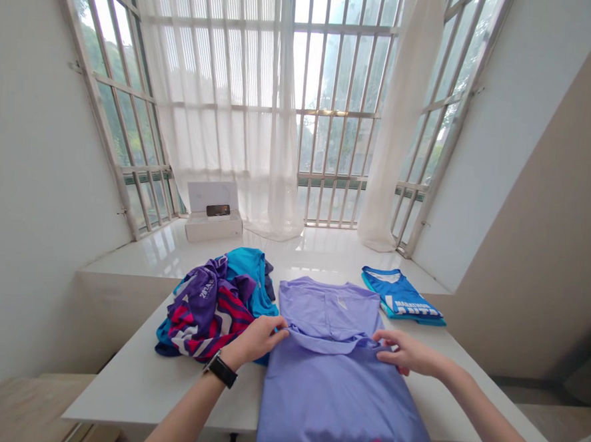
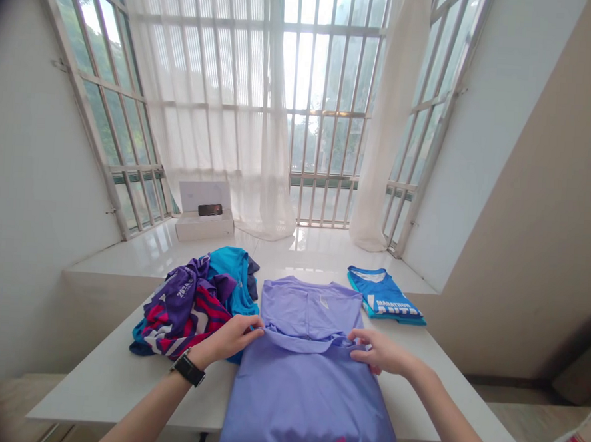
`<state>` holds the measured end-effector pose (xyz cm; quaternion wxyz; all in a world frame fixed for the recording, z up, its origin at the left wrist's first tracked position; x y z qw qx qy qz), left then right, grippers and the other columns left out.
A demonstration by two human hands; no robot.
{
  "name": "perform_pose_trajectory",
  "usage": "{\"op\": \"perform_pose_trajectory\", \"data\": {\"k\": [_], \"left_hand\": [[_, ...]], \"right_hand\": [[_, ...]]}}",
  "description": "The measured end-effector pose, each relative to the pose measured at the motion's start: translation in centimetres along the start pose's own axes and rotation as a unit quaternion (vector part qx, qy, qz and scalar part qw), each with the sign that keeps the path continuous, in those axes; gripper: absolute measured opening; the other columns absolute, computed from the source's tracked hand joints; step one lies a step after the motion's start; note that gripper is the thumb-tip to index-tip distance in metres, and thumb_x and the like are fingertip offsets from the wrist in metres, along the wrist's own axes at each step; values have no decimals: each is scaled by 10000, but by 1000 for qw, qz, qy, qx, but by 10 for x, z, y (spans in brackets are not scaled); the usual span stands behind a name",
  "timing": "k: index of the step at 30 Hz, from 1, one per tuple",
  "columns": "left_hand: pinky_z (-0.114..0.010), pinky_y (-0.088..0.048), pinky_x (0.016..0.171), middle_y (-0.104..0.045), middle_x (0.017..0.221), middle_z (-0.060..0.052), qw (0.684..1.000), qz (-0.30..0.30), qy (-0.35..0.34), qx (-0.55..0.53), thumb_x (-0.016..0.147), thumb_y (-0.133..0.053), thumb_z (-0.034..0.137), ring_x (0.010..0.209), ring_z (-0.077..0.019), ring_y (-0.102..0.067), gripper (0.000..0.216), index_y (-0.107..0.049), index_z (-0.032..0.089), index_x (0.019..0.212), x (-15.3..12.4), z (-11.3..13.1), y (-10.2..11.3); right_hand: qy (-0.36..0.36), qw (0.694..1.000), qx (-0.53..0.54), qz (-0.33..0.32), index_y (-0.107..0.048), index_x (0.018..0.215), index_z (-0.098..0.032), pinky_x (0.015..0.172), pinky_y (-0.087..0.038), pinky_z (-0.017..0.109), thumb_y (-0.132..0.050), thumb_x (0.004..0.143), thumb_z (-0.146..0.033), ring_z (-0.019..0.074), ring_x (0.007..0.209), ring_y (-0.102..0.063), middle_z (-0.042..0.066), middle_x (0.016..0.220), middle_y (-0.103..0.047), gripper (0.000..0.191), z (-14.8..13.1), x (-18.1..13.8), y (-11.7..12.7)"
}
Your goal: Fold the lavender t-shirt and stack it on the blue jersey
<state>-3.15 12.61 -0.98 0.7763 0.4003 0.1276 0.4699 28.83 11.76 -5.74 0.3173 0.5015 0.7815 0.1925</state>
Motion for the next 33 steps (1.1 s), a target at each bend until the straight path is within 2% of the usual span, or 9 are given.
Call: {"op": "perform_pose_trajectory", "data": {"k": [3,7,14,18,22,24,26,29,33], "left_hand": [[-246,-342,600,-566,664,6,999,-9,7,31,954,-458,375,640,-149,-500,324,-598,183,735,1,-1,-2],[-255,-326,594,-501,630,12,999,-2,-6,35,973,-415,416,614,-138,-452,412,-499,188,640,2,6,-2],[-255,-426,689,-584,743,-39,994,-9,-43,-105,962,-364,630,740,-168,-520,595,-529,175,617,9,27,-2],[-257,-390,624,-481,605,0,997,-22,-13,-75,951,-325,678,626,-146,-457,648,-509,178,582,20,5,-13],[-262,-350,590,-406,549,20,1000,-23,7,6,969,-347,596,552,-126,-392,613,-448,185,527,20,-14,-24],[-258,-377,627,-493,614,5,1000,-11,11,8,949,-427,552,607,-139,-453,529,-546,174,598,14,-15,-22],[-251,-412,673,-606,778,-14,1000,-12,9,-19,861,-597,527,705,-156,-515,362,-668,174,832,7,-14,-19],[-248,-442,701,-651,952,-28,998,-16,9,-54,746,-745,441,783,-167,-551,442,-651,190,1096,-2,-14,-16],[-245,-447,709,-664,877,-29,997,-1,14,-71,873,-592,395,775,-160,-571,242,-655,163,902,0,-23,-13]], "right_hand": [[-12,1000,-8,-21,-591,1012,-225,423,-451,214,-700,703,-573,93,532,-562,4,923,-569,478,1,-4,-10],[8,1000,-25,1,-528,828,-212,468,-447,226,-677,719,-504,112,564,-537,-31,773,-507,345,-11,-7,-7],[111,992,-48,34,-503,676,-215,593,-373,239,-650,743,-433,129,658,-432,-43,654,-453,271,-54,-23,15],[86,993,-55,52,-515,677,-220,606,-370,255,-640,722,-449,144,661,-450,-40,649,-483,264,-37,-17,21],[52,986,-121,101,-539,647,-216,651,-384,283,-652,686,-485,176,702,-486,-19,669,-535,294,-10,-7,24],[47,986,-121,105,-568,670,-214,663,-388,292,-633,705,-527,188,717,-501,-9,687,-560,322,0,-5,22],[47,986,-121,104,-579,686,-214,667,-385,294,-593,741,-575,192,722,-507,-5,695,-567,365,5,-4,21],[49,986,-125,103,-537,645,-217,662,-375,290,-536,781,-631,185,703,-497,-8,673,-542,435,9,-3,22],[48,984,-129,108,-527,627,-216,659,-370,290,-509,791,-678,180,686,-492,-8,662,-535,490,10,-3,24]]}}
Point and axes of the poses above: each hand's wrist, its own x-axis towards the middle knuckle, its own y-axis out of the back of the hand, z = x × y, the point moved 10 cm from there along x, towards the middle knuckle
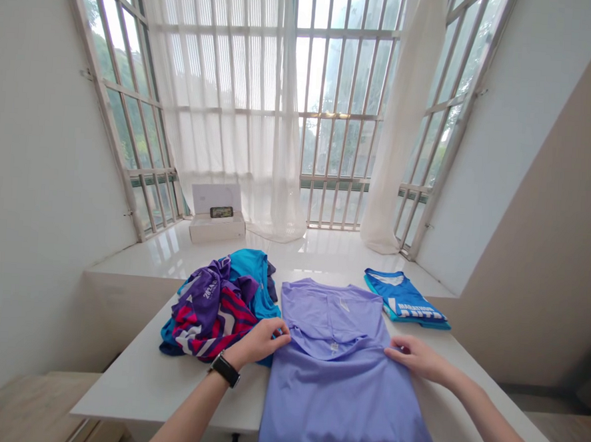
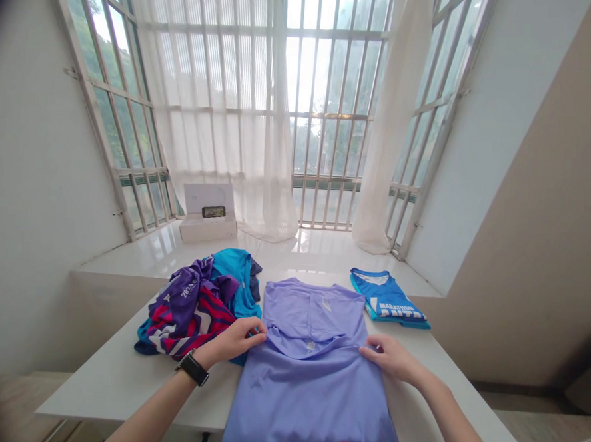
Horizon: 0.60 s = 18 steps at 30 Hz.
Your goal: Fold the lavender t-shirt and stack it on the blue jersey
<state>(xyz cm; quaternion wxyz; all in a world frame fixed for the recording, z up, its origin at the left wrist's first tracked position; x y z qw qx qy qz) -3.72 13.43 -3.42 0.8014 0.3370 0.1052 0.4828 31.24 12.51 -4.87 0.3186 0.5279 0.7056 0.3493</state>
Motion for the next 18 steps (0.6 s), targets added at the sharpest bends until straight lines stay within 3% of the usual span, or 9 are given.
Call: {"op": "perform_pose_trajectory", "data": {"k": [5,8,11,15,18], "left_hand": [[-252,-404,634,-582,659,-1,996,-8,25,84,969,-430,400,665,-153,-535,398,-591,167,690,9,-7,-1],[-266,-436,710,-657,859,-25,989,46,30,139,975,-448,328,790,-179,-599,265,-642,183,868,6,1,10],[-284,-448,865,-646,1112,-42,980,110,-14,167,947,-533,273,1014,-204,-597,163,-621,224,1075,-4,23,21],[-302,-442,880,-680,1011,-13,974,18,-65,214,912,-636,309,972,-209,-592,95,-657,242,977,-10,36,0],[-326,-437,864,-693,1024,-27,963,-17,-44,265,899,-663,343,963,-230,-591,163,-667,241,1026,-10,27,-6]], "right_hand": [[6,1000,13,11,-612,691,-206,670,-390,290,-478,811,-693,184,700,-519,5,696,-593,519,0,-1,1],[1,1000,24,14,-645,706,-203,667,-410,294,-477,797,-719,193,704,-543,14,708,-637,550,6,-2,-1],[-5,999,16,29,-678,737,-215,714,-443,310,-497,791,-709,211,745,-581,22,750,-684,529,11,-2,1],[11,998,36,40,-687,779,-227,756,-480,320,-522,805,-668,236,849,-631,47,885,-718,472,5,-5,6],[23,996,70,43,-685,792,-228,741,-498,314,-550,799,-667,267,985,-640,84,1086,-716,459,-5,-6,11]]}}
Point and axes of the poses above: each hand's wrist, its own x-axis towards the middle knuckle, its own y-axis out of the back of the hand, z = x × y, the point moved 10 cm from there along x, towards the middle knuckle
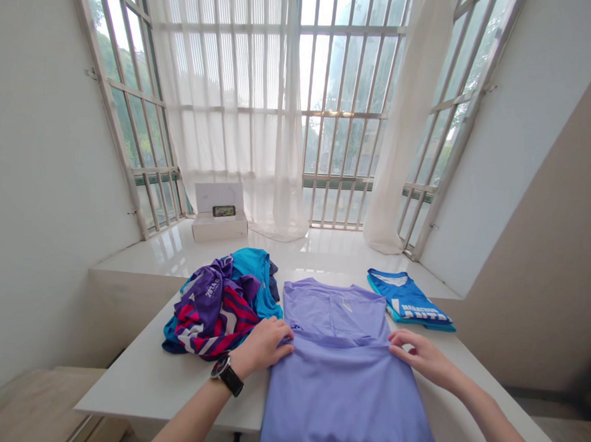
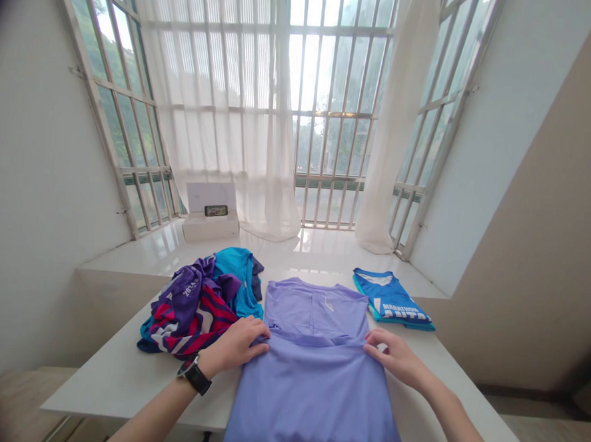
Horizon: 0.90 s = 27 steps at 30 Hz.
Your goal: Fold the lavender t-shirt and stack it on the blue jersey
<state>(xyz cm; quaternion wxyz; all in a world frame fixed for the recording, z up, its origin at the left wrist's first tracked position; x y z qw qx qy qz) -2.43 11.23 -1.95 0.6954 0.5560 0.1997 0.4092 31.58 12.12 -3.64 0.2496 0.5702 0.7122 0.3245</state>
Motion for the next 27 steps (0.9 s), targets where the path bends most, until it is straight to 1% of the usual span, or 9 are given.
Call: {"op": "perform_pose_trajectory", "data": {"k": [4,7,9,11,14,17,21,24,27], "left_hand": [[-328,-433,844,-691,1006,-39,999,-11,38,29,895,-659,383,955,-239,-593,208,-667,229,1035,5,-10,-2],[-297,-427,814,-699,956,-17,999,-32,35,11,875,-667,369,925,-220,-603,150,-679,235,941,10,-10,-2],[-276,-424,786,-706,931,-8,998,-39,45,-10,857,-670,360,902,-208,-615,140,-682,234,919,13,-14,0],[-264,-425,751,-711,913,-9,996,-52,68,-18,833,-679,364,877,-207,-630,162,-687,229,922,16,-21,1],[-260,-427,710,-711,882,-16,992,-86,89,-11,791,-702,379,843,-215,-642,184,-697,219,883,16,-31,0],[-258,-437,729,-697,914,-27,994,-81,71,-27,779,-716,355,855,-211,-637,159,-697,206,833,17,-33,1],[-243,-441,805,-688,931,-22,994,-46,6,-95,797,-718,288,875,-178,-615,103,-698,188,817,21,-22,2],[-243,-436,794,-697,858,-7,993,-53,-5,-107,800,-730,284,847,-172,-608,109,-710,187,846,23,-20,-2],[-252,-434,785,-708,880,-9,996,-49,11,-75,800,-732,298,862,-185,-615,109,-722,202,850,24,-25,0]], "right_hand": [[9,999,42,-9,-657,757,-216,880,-490,345,-600,788,-641,306,1179,-589,114,1312,-648,430,-12,2,-3],[13,998,54,-31,-652,761,-213,863,-477,344,-603,801,-611,311,1197,-580,108,1355,-629,403,-20,5,-13],[13,998,45,-50,-671,792,-214,812,-469,337,-584,815,-595,292,1093,-623,101,1244,-693,391,-24,8,-21],[14,998,18,-61,-699,842,-213,767,-457,332,-560,828,-581,260,950,-641,82,1052,-745,394,-26,11,-26],[22,998,-27,-52,-712,862,-206,729,-446,321,-547,827,-567,227,834,-614,56,875,-724,399,-26,15,-24],[28,997,-38,-55,-694,820,-208,722,-446,309,-565,813,-559,218,827,-607,49,864,-711,374,-23,16,-24],[44,995,-14,-87,-671,791,-216,757,-445,303,-582,810,-548,241,938,-618,52,933,-725,344,-29,15,-30],[48,994,-32,-91,-680,798,-210,750,-440,309,-578,817,-534,226,863,-607,46,863,-709,340,-35,17,-32],[48,994,-50,-86,-676,780,-207,717,-432,303,-564,831,-518,200,778,-580,33,788,-681,334,-39,19,-30]]}}
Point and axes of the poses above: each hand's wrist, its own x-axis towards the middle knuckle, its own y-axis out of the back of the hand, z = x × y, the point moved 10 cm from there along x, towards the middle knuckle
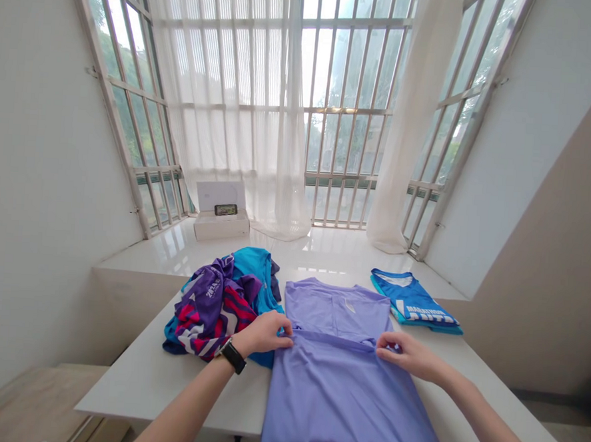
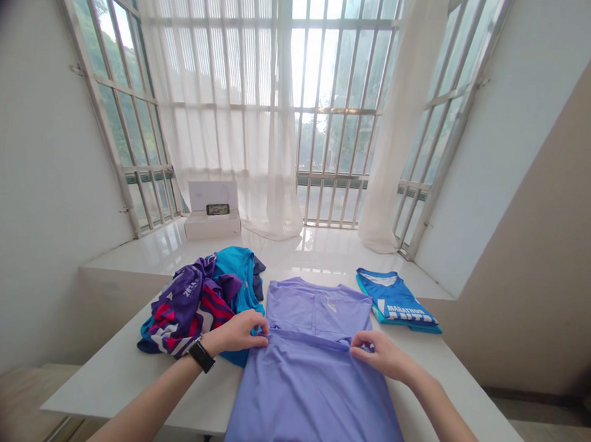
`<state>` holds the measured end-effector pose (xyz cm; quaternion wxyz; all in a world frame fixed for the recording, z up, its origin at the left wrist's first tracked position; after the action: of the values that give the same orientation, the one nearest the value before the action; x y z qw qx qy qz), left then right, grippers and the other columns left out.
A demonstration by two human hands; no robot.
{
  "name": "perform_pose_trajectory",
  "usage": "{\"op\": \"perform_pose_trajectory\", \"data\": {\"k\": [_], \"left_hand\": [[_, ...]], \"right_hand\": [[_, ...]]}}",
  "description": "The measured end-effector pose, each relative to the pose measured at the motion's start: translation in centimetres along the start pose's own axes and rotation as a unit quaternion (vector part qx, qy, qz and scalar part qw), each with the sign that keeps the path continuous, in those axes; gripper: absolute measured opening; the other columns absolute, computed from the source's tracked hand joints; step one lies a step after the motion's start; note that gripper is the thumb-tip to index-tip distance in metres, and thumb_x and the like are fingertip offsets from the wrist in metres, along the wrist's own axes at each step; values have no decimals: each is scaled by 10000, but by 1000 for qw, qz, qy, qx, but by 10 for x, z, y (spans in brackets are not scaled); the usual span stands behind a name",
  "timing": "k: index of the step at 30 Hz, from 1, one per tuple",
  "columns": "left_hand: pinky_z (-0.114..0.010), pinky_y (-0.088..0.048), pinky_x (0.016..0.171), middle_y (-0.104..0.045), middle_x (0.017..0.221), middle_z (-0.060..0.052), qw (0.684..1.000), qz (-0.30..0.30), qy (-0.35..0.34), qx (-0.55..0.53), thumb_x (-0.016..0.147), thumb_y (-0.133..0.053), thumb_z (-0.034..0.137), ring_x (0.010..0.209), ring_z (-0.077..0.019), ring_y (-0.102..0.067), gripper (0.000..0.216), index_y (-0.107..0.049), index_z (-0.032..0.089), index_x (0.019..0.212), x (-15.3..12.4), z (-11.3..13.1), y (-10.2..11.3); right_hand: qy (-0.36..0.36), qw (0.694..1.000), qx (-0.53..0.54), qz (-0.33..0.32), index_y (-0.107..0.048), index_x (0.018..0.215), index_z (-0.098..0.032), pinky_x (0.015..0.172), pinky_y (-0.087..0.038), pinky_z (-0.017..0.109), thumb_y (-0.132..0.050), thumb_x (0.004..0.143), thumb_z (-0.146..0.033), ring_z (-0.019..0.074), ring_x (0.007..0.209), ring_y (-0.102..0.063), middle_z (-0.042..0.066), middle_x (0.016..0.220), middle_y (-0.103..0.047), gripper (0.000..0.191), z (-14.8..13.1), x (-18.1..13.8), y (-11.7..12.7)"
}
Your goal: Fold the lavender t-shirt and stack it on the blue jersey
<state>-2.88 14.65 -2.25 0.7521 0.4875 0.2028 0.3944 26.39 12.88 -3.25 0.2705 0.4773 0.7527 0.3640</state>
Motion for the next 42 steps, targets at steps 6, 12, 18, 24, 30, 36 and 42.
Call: {"op": "perform_pose_trajectory", "data": {"k": [6,12,18,24,30,36,42], "left_hand": [[-249,-455,783,-723,959,-16,999,-24,21,13,806,-710,314,908,-200,-647,167,-709,217,942,-1,-1,2],[-269,-467,741,-720,978,-36,991,-74,77,78,795,-708,392,929,-243,-660,215,-696,225,930,-2,-2,0],[-274,-466,714,-704,997,-33,986,-99,103,83,768,-720,433,931,-250,-656,315,-666,245,1015,-3,-4,1],[-277,-464,729,-695,1020,-41,986,-99,99,91,780,-693,468,951,-251,-643,289,-665,234,948,0,-5,-3],[-294,-472,725,-683,1019,-52,981,-112,119,107,774,-684,479,941,-264,-642,297,-658,230,935,1,-8,-3],[-280,-464,786,-672,1070,-45,983,-129,94,86,741,-731,402,981,-247,-630,318,-669,231,1002,4,-4,-8],[-274,-454,723,-690,992,-27,982,-128,97,97,732,-739,398,919,-238,-632,263,-677,232,926,2,-5,-8]], "right_hand": [[-24,1000,6,9,-653,913,-205,710,-450,299,-577,812,-531,188,764,-566,36,821,-674,350,11,-1,2],[-35,999,0,13,-663,840,-202,726,-450,303,-630,763,-523,198,785,-582,33,803,-667,331,16,-2,1],[-61,996,-47,33,-589,698,-209,647,-404,304,-617,752,-573,185,699,-537,23,713,-639,370,23,-4,9],[-39,998,-32,23,-636,745,-210,729,-441,316,-627,750,-549,216,798,-579,40,808,-654,339,16,-6,8],[-38,998,-45,28,-683,711,-197,798,-470,343,-594,764,-551,230,831,-611,75,914,-648,369,25,-7,10],[-82,993,-82,22,-736,775,-211,795,-478,348,-615,749,-487,241,827,-623,86,920,-658,303,38,-9,10],[-92,992,-85,3,-704,726,-221,747,-476,314,-655,725,-435,234,831,-632,74,910,-681,219,32,-10,9]]}}
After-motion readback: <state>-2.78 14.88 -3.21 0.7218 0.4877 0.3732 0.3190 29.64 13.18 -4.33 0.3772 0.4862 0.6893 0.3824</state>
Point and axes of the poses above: each hand's wrist, its own x-axis towards the middle knuckle, its own y-axis out of the back of the hand, z = x × y, the point moved 10 cm from there along x, towards the middle knuckle
